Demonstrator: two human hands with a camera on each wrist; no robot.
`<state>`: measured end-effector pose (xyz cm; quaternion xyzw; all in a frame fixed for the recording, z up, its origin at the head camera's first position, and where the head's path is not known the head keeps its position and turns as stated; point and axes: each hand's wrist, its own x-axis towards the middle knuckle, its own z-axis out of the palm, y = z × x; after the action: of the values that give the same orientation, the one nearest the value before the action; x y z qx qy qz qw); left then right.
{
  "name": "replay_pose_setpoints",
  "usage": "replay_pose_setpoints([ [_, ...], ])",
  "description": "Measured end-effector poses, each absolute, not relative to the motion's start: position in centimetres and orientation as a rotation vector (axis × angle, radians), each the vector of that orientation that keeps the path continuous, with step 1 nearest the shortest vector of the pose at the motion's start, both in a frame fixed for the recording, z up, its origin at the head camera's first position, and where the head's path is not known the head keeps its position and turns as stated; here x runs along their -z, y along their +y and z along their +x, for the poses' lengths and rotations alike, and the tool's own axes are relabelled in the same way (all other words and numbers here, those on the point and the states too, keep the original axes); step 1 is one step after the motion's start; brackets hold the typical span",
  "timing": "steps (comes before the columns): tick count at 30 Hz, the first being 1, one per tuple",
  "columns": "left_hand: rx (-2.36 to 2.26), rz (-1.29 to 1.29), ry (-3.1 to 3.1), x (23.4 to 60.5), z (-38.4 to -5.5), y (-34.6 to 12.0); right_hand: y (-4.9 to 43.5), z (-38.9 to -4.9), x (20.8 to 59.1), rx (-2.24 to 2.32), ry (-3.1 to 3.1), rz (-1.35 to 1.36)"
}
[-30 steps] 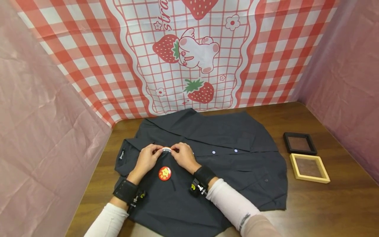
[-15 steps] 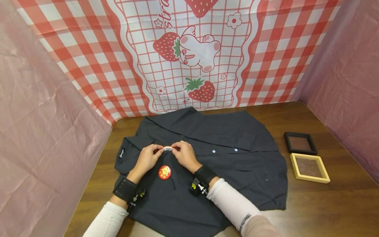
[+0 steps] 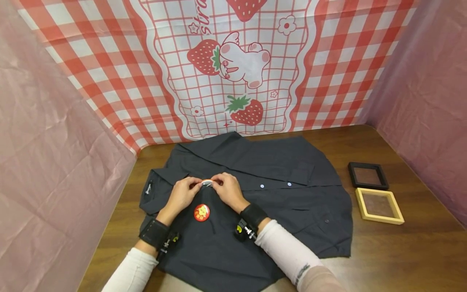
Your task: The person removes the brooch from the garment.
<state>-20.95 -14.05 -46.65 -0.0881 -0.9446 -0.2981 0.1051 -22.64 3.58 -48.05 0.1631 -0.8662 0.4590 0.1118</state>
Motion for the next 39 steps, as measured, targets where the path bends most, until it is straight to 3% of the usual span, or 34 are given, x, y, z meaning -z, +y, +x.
replay_pose_setpoints([
  [39, 0.918, -0.323, -2.718, 45.8, -20.5, -12.7, 4.8, -21.8, 47.3, -1.362, -2.464, 0.451],
])
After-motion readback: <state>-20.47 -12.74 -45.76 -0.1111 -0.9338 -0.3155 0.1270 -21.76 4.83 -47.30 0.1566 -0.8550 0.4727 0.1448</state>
